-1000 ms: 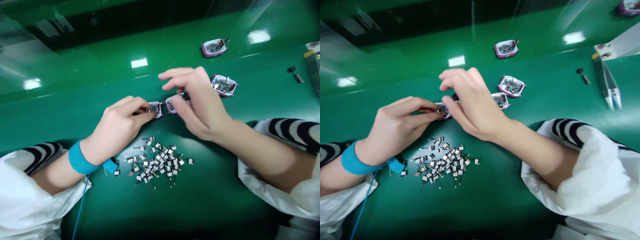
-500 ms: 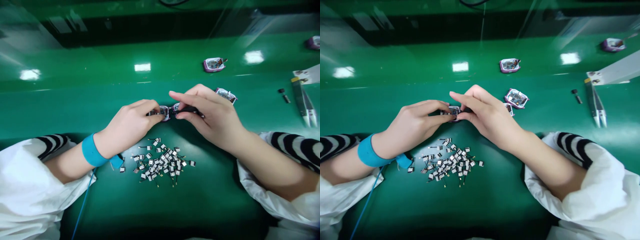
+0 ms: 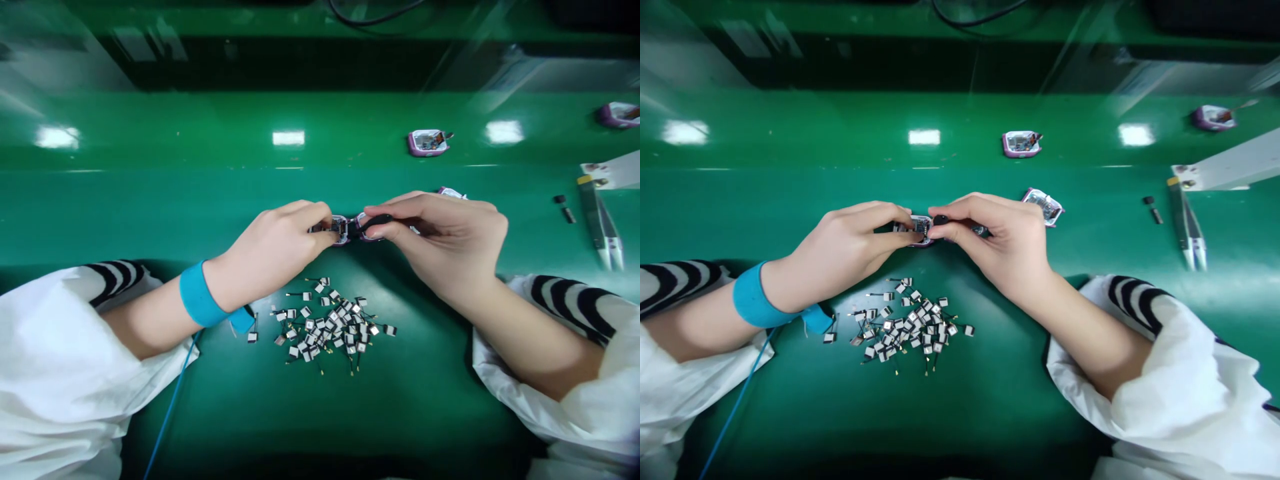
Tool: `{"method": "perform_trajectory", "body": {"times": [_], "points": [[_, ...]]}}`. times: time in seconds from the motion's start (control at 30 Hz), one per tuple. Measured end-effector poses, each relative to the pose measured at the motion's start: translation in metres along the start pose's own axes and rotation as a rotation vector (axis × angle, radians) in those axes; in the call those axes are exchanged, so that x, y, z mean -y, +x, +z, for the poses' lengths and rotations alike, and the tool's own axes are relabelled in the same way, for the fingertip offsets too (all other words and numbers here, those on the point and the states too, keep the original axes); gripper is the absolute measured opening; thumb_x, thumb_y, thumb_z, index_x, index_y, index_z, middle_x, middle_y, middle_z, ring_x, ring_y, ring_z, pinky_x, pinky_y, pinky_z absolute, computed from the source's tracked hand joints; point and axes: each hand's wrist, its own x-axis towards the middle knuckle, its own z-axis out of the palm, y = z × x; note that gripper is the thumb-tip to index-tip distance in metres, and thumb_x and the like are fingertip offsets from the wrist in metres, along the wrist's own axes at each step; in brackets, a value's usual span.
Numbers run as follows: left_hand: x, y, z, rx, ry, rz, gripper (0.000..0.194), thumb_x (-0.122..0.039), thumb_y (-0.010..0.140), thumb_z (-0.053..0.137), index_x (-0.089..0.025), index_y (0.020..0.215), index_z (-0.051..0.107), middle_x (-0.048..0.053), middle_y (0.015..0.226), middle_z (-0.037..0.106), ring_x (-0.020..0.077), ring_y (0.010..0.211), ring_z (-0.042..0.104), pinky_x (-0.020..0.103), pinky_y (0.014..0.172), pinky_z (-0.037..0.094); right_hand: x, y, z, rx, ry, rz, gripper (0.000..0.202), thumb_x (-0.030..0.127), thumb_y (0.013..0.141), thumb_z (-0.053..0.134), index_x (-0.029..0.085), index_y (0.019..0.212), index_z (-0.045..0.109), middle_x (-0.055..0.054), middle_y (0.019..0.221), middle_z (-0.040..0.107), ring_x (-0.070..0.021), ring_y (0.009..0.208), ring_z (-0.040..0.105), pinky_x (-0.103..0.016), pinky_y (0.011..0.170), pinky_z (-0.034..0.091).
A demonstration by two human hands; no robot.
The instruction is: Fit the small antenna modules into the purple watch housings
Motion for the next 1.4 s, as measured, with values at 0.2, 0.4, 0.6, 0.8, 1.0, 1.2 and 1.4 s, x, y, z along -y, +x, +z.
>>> {"method": "perform_trajectory", "body": {"times": [0.2,0.4,0.6,0.8,1.0,1.2,1.4], "points": [[0.0,0.0,-0.001,0.007,0.024,0.005,0.027,-0.017,0.087,0.038,-0.019,0.084,0.064,0.003,0.087,0.06,0.0146,0.078,0.058,0.024,0.065,0.047,0.002,0.0,0.004,0.006,-0.098,-0.143,0.007,0.015,0.07,0.065,0.018,0.074,0.062,0.001,0.073,0.068,-0.0103,0.068,0.064,-0.019,0.055,0.049],[-0.001,0.001,-0.002,0.004,0.027,0.018,0.027,-0.017,0.087,0.037,-0.017,0.079,0.063,0.004,0.084,0.059,0.0152,0.078,0.058,0.025,0.067,0.046,0.003,0.001,0.007,0.007,-0.213,-0.274,0.002,0.018,0.074,0.061,0.02,0.075,0.061,0.0,0.072,0.068,-0.0119,0.067,0.065,-0.02,0.05,0.049],[0.0,0.001,-0.003,0.009,0.047,0.025,0.027,-0.015,0.087,0.037,-0.018,0.08,0.063,0.003,0.086,0.06,0.0146,0.079,0.058,0.023,0.066,0.045,0.007,0.001,0.008,0.012,-0.28,-0.35,0.003,0.015,0.076,0.058,0.017,0.074,0.059,-0.003,0.071,0.067,-0.0119,0.067,0.065,-0.019,0.054,0.05],[0.0,0.001,-0.002,-0.004,0.031,0.023,0.027,-0.016,0.087,0.037,-0.019,0.082,0.064,0.002,0.088,0.06,0.0139,0.078,0.058,0.022,0.064,0.044,0.007,-0.001,0.013,-0.031,-0.348,-0.339,0.006,0.013,0.075,0.059,0.017,0.071,0.056,-0.003,0.069,0.067,-0.0116,0.065,0.064,-0.019,0.051,0.049],[0.0,0.001,-0.003,0.006,0.013,0.006,0.026,-0.018,0.087,0.039,-0.02,0.083,0.064,0.002,0.089,0.061,0.0133,0.078,0.058,0.023,0.066,0.044,0.002,-0.002,0.019,-0.056,-0.311,-0.287,0.01,0.011,0.074,0.058,0.018,0.07,0.052,-0.002,0.068,0.066,-0.0109,0.064,0.064,-0.018,0.05,0.048],[0.001,0.0,-0.001,-0.033,-0.004,0.025,0.025,-0.016,0.087,0.039,-0.018,0.082,0.064,0.002,0.087,0.061,0.0132,0.076,0.058,0.022,0.066,0.045,-0.001,-0.005,0.023,-0.069,-0.262,-0.283,0.014,0.008,0.072,0.059,0.018,0.07,0.049,-0.002,0.066,0.065,-0.0097,0.065,0.064,-0.017,0.052,0.048],[0.003,0.0,0.002,-0.048,0.008,0.051,0.025,-0.016,0.087,0.038,-0.018,0.086,0.063,0.002,0.089,0.06,0.0133,0.079,0.055,0.023,0.072,0.044,-0.002,-0.004,0.026,-0.047,-0.212,-0.264,0.012,0.01,0.074,0.057,0.018,0.071,0.048,-0.002,0.067,0.064,-0.0093,0.067,0.063,-0.017,0.054,0.047]]}}
